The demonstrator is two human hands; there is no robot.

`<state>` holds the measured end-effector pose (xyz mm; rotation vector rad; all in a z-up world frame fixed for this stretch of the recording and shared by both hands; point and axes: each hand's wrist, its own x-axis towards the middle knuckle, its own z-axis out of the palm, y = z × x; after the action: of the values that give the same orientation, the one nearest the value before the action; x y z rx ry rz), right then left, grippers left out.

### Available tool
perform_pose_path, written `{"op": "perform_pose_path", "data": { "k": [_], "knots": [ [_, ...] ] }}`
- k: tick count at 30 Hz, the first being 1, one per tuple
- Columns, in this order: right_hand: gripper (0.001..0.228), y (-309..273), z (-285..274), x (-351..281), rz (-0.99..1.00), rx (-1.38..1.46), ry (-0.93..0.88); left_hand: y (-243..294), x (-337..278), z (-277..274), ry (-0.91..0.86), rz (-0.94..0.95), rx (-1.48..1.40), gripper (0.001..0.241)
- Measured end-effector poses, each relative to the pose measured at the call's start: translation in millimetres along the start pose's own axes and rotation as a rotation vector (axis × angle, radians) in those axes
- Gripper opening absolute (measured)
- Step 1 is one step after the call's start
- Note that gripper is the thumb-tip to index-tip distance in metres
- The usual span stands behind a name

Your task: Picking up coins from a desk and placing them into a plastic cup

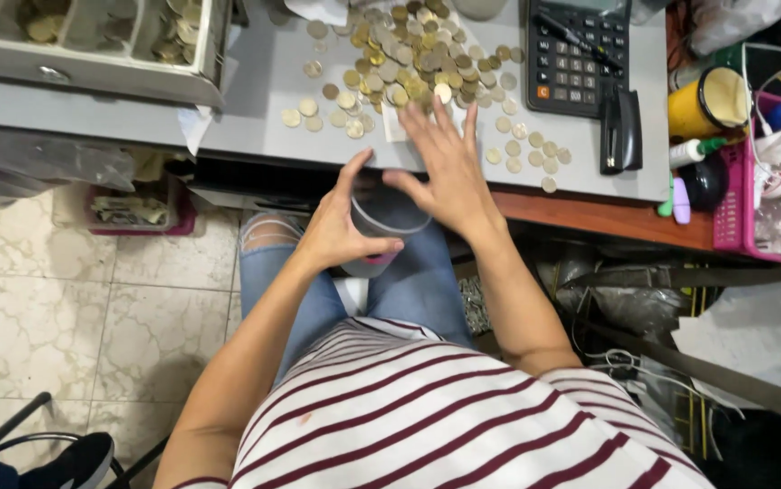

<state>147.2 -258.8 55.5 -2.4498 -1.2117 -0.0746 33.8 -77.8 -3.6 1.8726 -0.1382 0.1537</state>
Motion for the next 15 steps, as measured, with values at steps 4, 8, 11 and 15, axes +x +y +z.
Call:
{"op": "perform_pose_path", "data": {
  "k": [4,8,11,15],
  "knots": [
    [0.077,1,13,-35,-0.113,0.084,0.044,17,6,-10,-0.048,-0.143,0.0,0.131],
    [0.075,5,7,-28,-0.081,0.209,0.037,9,6,-4,-0.045,-0.123,-0.024,0.13],
    [0.081,11,7,-10,-0.006,0.106,0.094,15,6,-5,-0.04,-0.125,-0.021,0.129],
    [0.078,1,6,-21,-0.005,0.08,0.054,9,3,-6,-0.053,-0.165,0.004,0.129]
  ]
}}
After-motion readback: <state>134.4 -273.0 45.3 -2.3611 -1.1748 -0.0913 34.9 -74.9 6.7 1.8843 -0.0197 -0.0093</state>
